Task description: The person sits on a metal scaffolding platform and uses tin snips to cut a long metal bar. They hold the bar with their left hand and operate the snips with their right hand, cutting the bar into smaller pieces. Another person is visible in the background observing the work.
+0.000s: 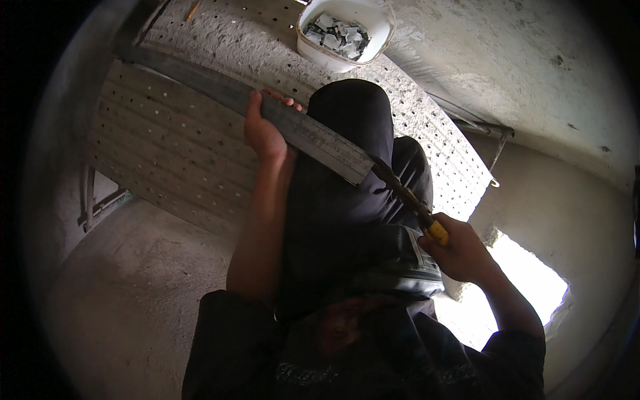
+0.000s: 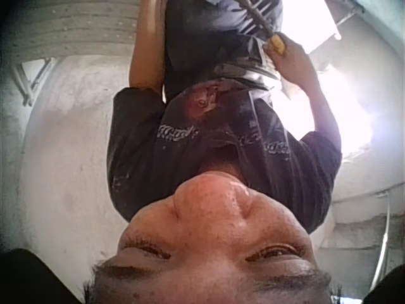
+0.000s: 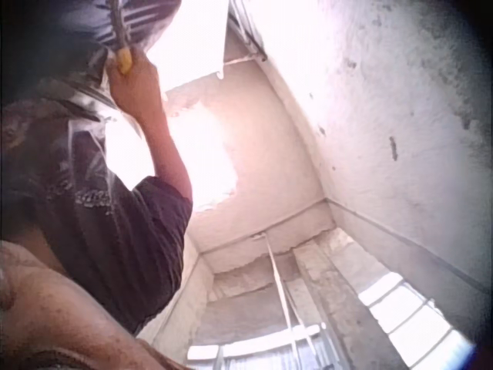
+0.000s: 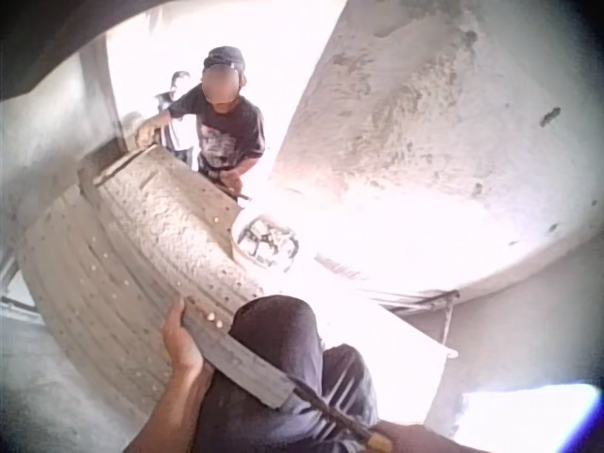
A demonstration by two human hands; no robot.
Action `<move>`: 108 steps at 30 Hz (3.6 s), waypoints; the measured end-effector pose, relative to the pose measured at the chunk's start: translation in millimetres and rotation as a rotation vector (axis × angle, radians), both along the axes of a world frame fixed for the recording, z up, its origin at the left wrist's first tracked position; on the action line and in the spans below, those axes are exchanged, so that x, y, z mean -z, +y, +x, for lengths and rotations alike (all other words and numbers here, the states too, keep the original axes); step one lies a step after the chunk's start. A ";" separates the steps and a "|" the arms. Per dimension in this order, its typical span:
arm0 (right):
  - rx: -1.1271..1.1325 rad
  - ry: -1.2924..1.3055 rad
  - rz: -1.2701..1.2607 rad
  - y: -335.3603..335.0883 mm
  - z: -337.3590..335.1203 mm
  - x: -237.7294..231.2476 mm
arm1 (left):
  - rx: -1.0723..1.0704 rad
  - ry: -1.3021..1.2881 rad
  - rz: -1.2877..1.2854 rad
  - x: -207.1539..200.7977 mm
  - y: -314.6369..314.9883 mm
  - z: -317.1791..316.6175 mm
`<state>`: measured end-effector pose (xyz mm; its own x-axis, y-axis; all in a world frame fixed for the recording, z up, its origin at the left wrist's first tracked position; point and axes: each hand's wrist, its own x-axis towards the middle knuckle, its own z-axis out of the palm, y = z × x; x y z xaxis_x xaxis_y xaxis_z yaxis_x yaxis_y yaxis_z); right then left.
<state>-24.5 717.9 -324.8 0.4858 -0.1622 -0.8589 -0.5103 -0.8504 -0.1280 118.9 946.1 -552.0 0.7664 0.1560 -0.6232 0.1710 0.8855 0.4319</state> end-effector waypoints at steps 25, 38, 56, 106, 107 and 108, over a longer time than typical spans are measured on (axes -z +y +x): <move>-0.028 0.144 -0.011 2.9 16.4 5.6 | 0.067 -0.083 0.042 25.6 8.7 8.0; -0.046 -0.400 -0.257 -99.8 -57.7 56.8 | 0.039 -0.020 0.014 22.2 27.9 29.9; -0.007 -0.970 0.291 -14.9 41.0 88.4 | 0.107 -0.159 -0.055 -136.3 128.4 -33.0; 0.051 -0.954 0.117 -81.5 -100.8 -24.1 | 0.924 -1.231 0.931 -120.8 -107.0 -85.4; 0.093 -0.882 0.165 -88.5 -123.0 -18.7 | 1.020 -0.774 0.466 -142.7 -94.8 -75.3; 0.147 -0.800 0.236 -86.4 -138.2 -16.6 | 0.909 -0.838 0.345 -140.3 -85.4 -67.3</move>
<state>-162.8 631.4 -308.1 0.9496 -0.1307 -0.2848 -0.2937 -0.6880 -0.6636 51.7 860.7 -411.7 0.8184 -0.5707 0.0668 0.2178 0.4156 0.8831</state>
